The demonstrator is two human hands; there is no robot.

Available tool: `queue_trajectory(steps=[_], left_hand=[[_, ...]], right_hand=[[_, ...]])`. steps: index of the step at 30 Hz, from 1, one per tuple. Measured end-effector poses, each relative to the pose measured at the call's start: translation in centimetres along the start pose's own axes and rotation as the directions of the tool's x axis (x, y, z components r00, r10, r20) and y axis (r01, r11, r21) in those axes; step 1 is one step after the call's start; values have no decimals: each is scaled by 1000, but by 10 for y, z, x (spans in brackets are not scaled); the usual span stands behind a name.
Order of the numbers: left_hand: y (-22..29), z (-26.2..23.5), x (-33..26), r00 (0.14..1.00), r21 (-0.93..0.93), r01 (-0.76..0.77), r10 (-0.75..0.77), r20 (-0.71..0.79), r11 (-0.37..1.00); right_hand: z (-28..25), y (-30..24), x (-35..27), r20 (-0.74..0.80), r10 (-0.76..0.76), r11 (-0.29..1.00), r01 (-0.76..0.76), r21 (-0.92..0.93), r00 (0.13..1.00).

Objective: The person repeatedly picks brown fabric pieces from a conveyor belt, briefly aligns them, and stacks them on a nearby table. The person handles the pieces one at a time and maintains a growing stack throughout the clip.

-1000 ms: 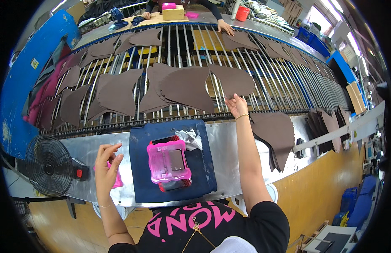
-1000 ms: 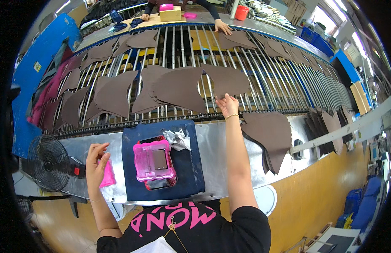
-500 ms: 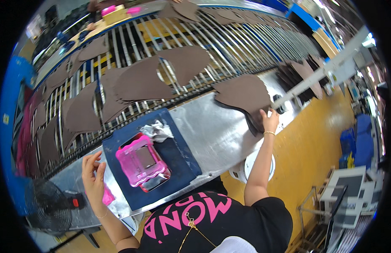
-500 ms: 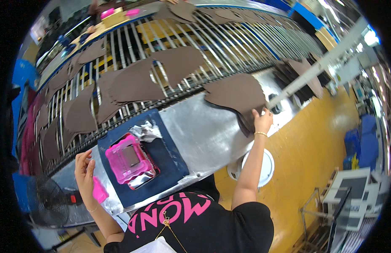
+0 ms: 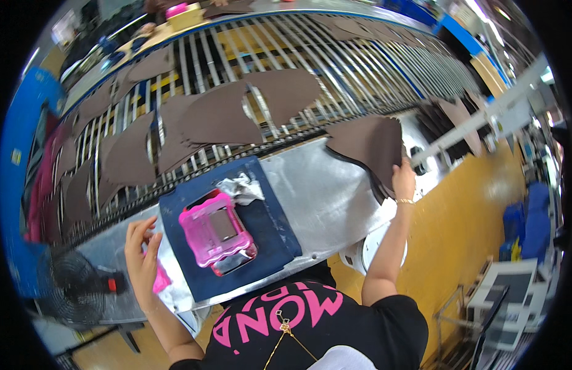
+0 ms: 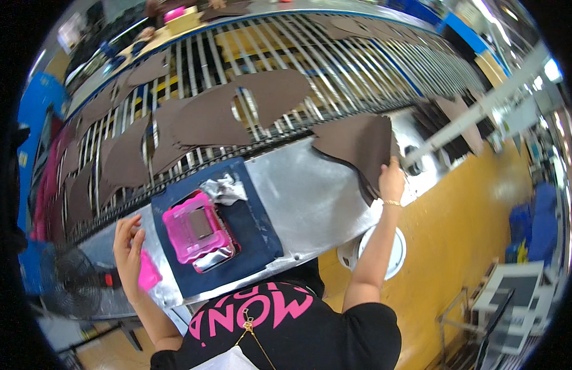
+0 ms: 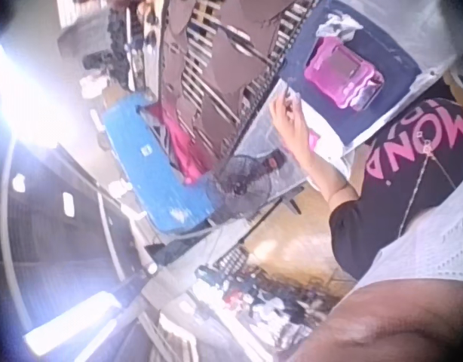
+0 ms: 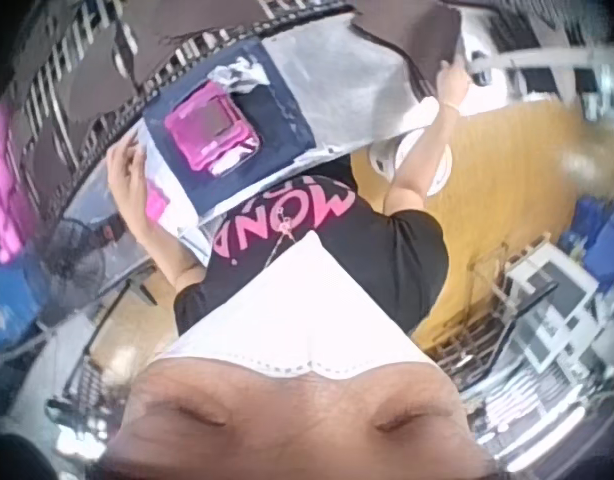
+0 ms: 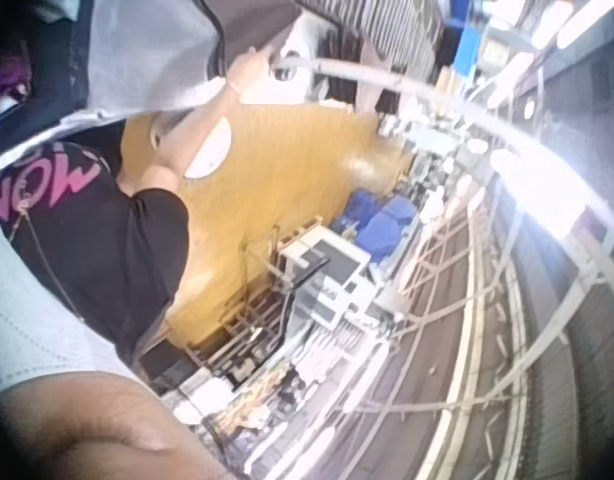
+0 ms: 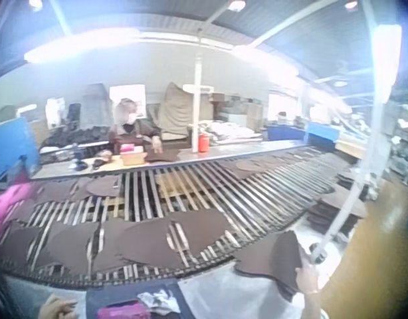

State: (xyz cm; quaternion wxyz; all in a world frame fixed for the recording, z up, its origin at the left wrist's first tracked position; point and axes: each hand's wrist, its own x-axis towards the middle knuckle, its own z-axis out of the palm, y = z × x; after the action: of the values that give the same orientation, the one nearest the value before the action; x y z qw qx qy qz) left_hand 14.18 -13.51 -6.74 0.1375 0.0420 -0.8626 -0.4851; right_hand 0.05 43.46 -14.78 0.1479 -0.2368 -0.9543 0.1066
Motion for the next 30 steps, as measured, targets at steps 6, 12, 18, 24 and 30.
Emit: queue_trajectory(steps=[6,12,18,24,30], left_hand=[[29,8,15,992,36,-118,120,-33,992],[40,26,35,989,-282,-129,102,-109,951],[24,-40,2,954,-476,-81,-70,-290,875],[16,-86,-43,887,-123,-54,-9,-462,991],[6,-85,-61,890,-171,57,-128,-438,984]], right_hand=[[-91,-99,-31,-320,-354,733,473,488,879],[-89,-198,-83,-259,-562,140,399,906,786],[-66,-264,-134,-139,-808,53,306,950,572],[-45,-286,-164,-63,-911,106,378,920,409],[-44,-291,-172,-282,-909,-53,586,808,307]])
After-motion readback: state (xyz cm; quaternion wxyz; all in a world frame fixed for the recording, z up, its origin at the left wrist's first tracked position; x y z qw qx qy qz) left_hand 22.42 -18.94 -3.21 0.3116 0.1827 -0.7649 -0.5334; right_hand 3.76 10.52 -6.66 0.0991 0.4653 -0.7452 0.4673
